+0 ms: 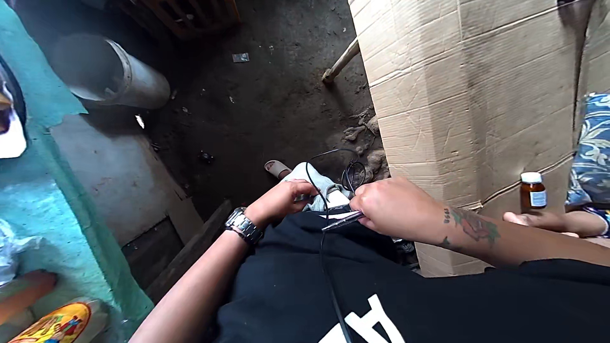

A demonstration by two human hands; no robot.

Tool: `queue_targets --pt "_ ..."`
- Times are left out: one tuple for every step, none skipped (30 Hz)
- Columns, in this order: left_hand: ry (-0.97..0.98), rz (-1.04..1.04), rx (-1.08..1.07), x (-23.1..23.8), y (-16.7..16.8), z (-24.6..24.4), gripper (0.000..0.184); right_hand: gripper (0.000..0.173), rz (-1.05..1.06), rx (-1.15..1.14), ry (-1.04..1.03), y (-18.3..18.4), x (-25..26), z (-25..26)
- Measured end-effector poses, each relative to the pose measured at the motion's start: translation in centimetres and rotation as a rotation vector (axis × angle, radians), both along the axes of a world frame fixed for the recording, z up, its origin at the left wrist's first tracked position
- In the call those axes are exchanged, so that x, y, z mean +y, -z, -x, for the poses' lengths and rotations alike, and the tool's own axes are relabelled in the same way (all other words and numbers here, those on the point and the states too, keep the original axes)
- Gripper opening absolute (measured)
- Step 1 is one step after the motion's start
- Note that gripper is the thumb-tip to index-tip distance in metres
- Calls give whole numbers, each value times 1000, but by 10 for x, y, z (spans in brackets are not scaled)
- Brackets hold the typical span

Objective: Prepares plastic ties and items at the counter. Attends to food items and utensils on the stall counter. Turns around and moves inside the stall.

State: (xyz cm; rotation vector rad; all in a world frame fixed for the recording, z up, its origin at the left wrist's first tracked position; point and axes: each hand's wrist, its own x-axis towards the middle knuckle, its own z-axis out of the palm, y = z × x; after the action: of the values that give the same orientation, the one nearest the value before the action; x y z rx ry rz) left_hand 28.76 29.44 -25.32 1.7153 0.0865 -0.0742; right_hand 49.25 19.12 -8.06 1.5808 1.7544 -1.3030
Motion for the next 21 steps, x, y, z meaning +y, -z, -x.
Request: queue_targets --pt "3 -7 2 0 -1 0 19 19 -1 7 -10 0 -1 0" --pt "7 -7 7 0 -1 0 19 19 -9 15 -17 0 -1 -1" --pt "10 -6 14 0 -2 0 19 19 -19 25 -21 0 -2 -1" --pt "12 -6 17 0 -2 1 19 18 -31 32 -23 1 -3 -1" --pt "13 -3 20 0 -2 1 18 18 -39 38 -24 1 -4 0" --pt "11 0 23 1 -3 2 18 18 -39 42 -24 2 -4 0" --pt "8 2 24 1 -3 3 18 19 -39 45 -24 2 -4 0" --pt "2 4 25 1 -3 3 18 19 -39 48 -24 3 -4 0" --pt "-5 5 24 1 -3 4 18 19 -36 51 -22 3 -3 0" --pt "-12 2 18 1 -3 5 17 19 -30 54 -20 3 -3 0" --pt "-17 -4 14 2 -2 6 17 20 -36 56 -19 4 -3 0" --pt "-25 -12 12 2 -2 8 16 20 -45 59 -17 5 -3 0" --pt "-39 -23 11 2 -2 9 15 20 -49 59 -16 5 -3 0" --pt "-62 -40 10 2 -2 10 14 21 -54 57 -17 7 -2 0" --pt "-91 -59 8 2 -2 12 14 21 -55 52 -15 9 -2 1" --pt "-117 -81 9 2 -2 15 13 21 -44 48 -6 13 -1 2" --pt "-142 -103 13 2 -2 17 14 22 -30 47 11 19 1 3" --pt "-164 -118 20 2 -2 20 14 23 -17 47 36 27 1 4" --pt "-177 -123 32 2 -2 23 14 24 -12 45 64 38 1 5" --pt "-182 -120 48 3 -2 26 15 25 -19 43 89 51 1 7" --pt "-181 -121 72 3 -3 29 15 25 -26 34 111 64 1 9"
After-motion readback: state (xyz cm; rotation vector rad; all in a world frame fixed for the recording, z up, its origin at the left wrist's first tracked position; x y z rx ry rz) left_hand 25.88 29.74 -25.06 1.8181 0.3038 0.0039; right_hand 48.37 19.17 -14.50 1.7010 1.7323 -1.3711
